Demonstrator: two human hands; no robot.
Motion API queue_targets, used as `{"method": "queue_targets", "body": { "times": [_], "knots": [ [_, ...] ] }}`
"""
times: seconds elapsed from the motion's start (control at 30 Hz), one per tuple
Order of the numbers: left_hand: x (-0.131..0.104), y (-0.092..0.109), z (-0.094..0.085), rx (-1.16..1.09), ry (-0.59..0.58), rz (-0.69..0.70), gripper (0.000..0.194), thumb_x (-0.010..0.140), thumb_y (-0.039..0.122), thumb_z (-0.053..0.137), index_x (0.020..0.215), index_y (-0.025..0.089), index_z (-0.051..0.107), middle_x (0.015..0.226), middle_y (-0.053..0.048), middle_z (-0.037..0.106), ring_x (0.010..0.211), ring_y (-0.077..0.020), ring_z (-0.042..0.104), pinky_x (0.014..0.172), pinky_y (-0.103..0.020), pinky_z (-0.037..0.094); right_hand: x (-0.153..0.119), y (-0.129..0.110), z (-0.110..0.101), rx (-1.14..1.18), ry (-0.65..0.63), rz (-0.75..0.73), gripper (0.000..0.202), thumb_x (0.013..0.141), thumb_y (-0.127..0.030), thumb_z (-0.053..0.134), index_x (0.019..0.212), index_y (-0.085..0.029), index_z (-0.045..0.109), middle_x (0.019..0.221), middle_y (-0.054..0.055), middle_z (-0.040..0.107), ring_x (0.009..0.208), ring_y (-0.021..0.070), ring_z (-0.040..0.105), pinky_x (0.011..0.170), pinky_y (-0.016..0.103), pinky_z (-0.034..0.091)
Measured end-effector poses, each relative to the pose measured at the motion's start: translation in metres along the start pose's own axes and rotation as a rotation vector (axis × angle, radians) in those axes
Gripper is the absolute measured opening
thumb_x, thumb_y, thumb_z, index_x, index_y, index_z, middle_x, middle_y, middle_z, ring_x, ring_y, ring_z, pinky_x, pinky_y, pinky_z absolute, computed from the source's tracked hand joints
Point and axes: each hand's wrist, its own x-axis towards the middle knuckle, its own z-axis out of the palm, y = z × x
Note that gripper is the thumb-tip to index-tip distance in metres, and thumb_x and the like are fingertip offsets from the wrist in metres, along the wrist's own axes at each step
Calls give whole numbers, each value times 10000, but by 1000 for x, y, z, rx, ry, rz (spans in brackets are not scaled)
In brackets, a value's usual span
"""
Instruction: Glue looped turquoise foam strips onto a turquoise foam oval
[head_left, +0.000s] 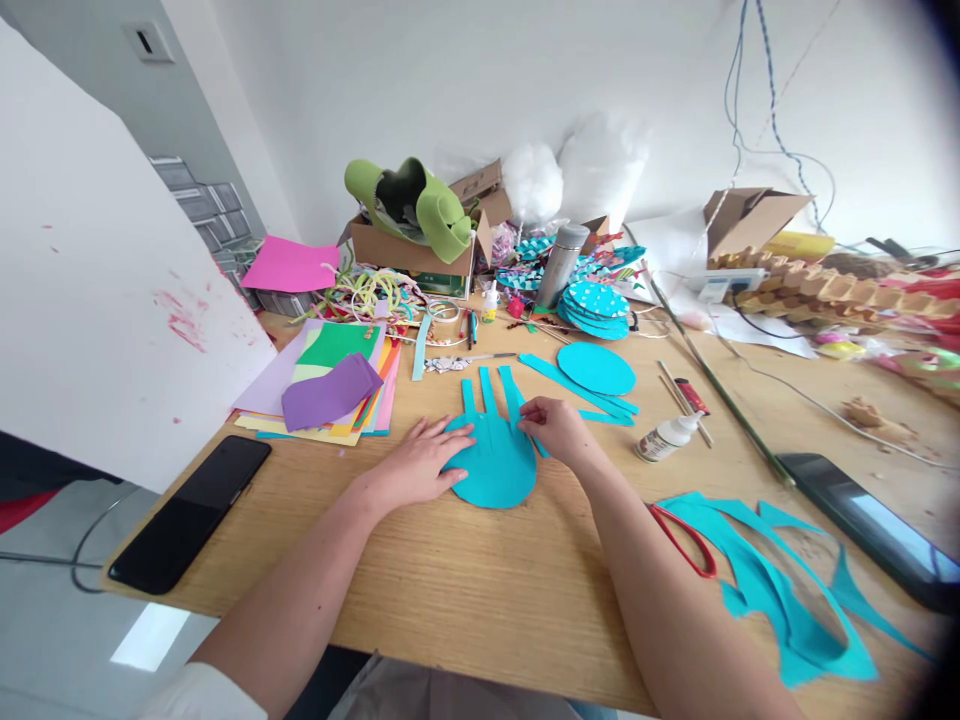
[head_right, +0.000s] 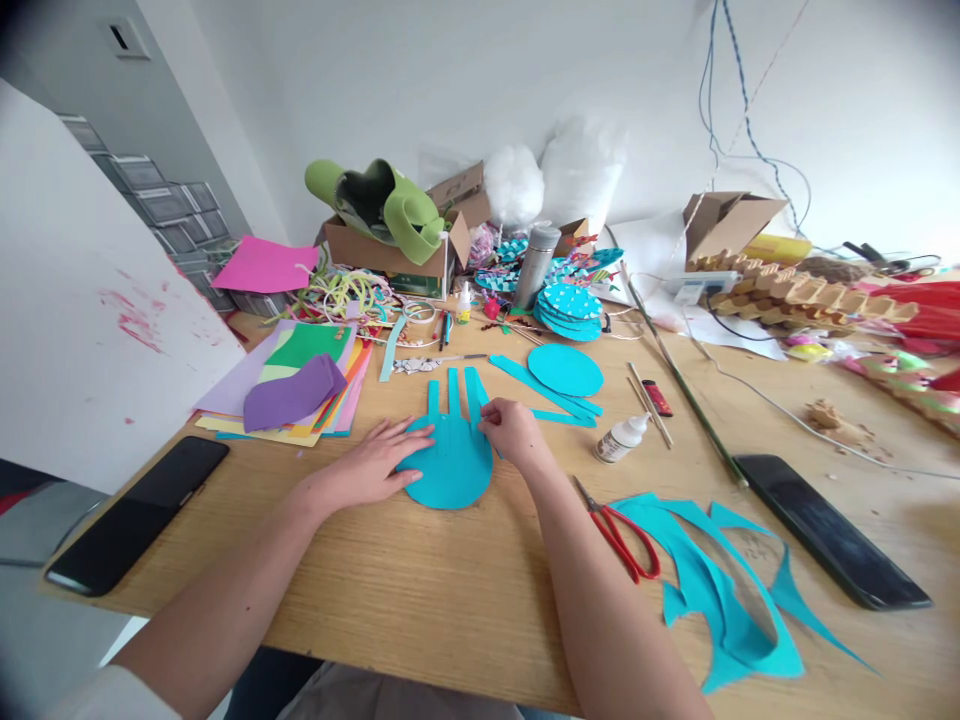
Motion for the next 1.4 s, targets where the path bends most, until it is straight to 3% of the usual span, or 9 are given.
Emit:
{"method": "queue_targets", "body": {
  "times": [0.2,0.4,0.9,1.1,1.4],
  "knots": [
    [0,1,-1,8,-8,-3,493,919,375,506,1396,294,409,1529,22,320,1430,-254,212,1155,-482,159,-2,-4,0,-82,34,-18,167,729,-150,641,890,-145,686,830,63,713,756,163,649,661,237,457],
    [0,1,-1,11,-8,-6,484,918,374,505,1388,284,426,1525,15,329,1424,-264,226,1152,-479,165,-3,-4,-3,-129,55,-8,95,751,-234,654,810,-162,674,749,49,695,693,163,627,580,235,402],
    [0,-1,1,21,6,8,483,926,387,491,1393,293,411,1522,6,338,1436,-244,196,1154,-468,158,0,-12,10,-204,48,38,243,807,-397,621,701,-179,639,682,49,665,635,159,585,537,241,327],
    [0,-1,2,17,16,12,478,925,397,486,1386,287,427,1519,2,344,1434,-253,200,1151,-482,163,8,-13,15,-207,52,67,198,762,-359,663,681,-179,650,686,57,664,650,168,594,521,239,316],
    [0,-2,2,16,16,15,492,918,391,501,1392,285,421,1521,4,339,1431,-255,208,1151,-484,167,9,-11,12,-142,29,98,178,756,-307,669,647,-174,627,593,24,631,506,129,542,473,231,317]
  ]
}}
